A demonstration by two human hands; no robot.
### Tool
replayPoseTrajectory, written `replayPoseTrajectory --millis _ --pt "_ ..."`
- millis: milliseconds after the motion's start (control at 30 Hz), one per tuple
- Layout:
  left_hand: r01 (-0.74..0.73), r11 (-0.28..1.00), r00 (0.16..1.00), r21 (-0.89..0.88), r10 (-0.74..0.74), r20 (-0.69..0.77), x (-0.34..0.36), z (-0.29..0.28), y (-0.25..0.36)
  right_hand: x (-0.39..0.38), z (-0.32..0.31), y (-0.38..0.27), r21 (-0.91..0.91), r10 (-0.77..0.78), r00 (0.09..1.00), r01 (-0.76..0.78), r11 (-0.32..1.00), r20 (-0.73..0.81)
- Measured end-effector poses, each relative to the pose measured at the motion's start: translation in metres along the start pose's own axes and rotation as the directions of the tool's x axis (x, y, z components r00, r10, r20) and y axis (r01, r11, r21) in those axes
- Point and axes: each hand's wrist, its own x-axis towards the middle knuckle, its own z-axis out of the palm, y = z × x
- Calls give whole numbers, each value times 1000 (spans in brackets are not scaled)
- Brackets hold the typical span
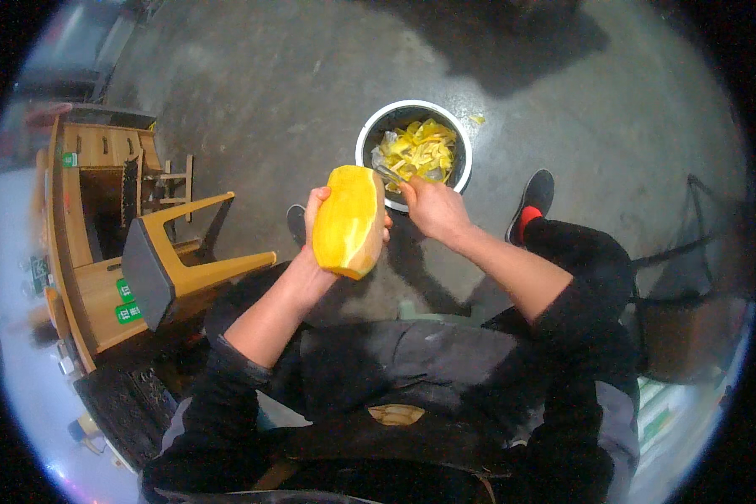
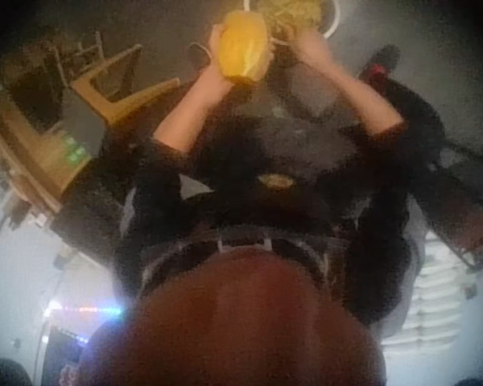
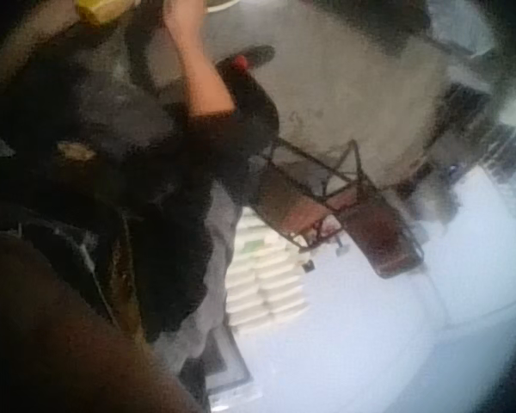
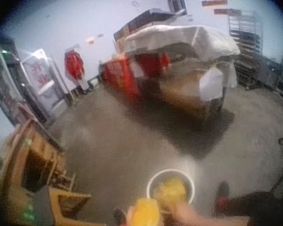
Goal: The person sits on a low stool and peels a large yellow melon using a peeler, collecting the peels in a metal bowl on the floor. The person rotates the melon to remove the skin in long strips and finishes by placing the peeled melon on a nearby wooden table.
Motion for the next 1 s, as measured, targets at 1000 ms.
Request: replayPoseTrajectory --millis 1000 --pt "126 992 973 29 -129 193 -8 17 -7 3 -7 13 167 77 995 -66 984 -61"
